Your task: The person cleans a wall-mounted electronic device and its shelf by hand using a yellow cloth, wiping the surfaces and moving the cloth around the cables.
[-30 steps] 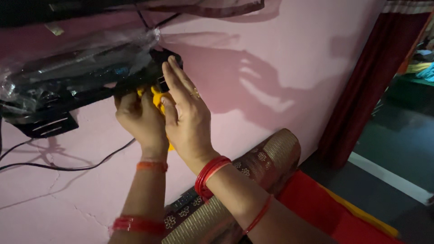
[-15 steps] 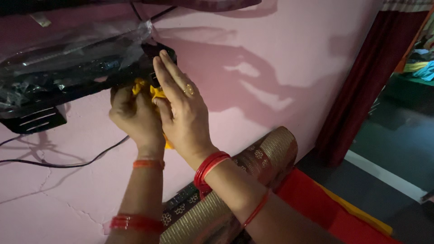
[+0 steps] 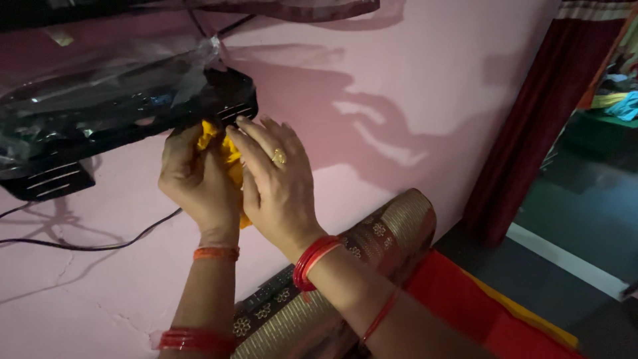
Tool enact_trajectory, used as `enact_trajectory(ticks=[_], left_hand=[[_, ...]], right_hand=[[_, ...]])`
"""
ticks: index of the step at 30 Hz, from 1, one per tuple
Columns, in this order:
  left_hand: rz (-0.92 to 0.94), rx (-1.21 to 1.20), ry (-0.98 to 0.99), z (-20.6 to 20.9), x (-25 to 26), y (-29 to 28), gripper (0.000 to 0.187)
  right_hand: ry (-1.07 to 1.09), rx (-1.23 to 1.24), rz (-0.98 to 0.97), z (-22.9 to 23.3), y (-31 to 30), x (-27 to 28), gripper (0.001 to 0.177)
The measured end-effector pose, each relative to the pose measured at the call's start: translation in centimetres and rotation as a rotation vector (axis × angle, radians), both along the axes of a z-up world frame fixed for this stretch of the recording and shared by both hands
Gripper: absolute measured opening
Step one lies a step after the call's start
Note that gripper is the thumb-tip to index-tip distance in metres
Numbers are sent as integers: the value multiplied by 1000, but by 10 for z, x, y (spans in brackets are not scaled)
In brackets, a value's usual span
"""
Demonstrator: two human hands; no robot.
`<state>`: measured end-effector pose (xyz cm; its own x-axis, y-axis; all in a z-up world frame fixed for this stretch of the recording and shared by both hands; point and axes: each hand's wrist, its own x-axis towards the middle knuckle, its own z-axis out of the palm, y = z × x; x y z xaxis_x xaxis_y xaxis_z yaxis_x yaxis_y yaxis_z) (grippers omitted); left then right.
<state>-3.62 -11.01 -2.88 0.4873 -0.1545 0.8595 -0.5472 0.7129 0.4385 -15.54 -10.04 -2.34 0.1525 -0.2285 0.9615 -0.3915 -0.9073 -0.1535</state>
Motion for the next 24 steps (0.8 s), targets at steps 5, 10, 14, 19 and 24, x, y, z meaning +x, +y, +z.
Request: enact_trajectory(ticks=[5,10,14,19,24], left_hand=[[195,11,-195,-6,-5,15,40],[258,19,-195,1,-2,10,32],[324,20,-280,-1,-6,20,37],[333,16,-233,2,-5,13,33],[317,-86,-281,-1,-4,9,28]], right_hand=[[25,12,13,4,-2,-3,52],[43,17,17,4,0,-5,59],[46,29,48,7,2,-6,59],[58,63,65,5,7,-6,62],[91,68,67,11,7,-9,65]])
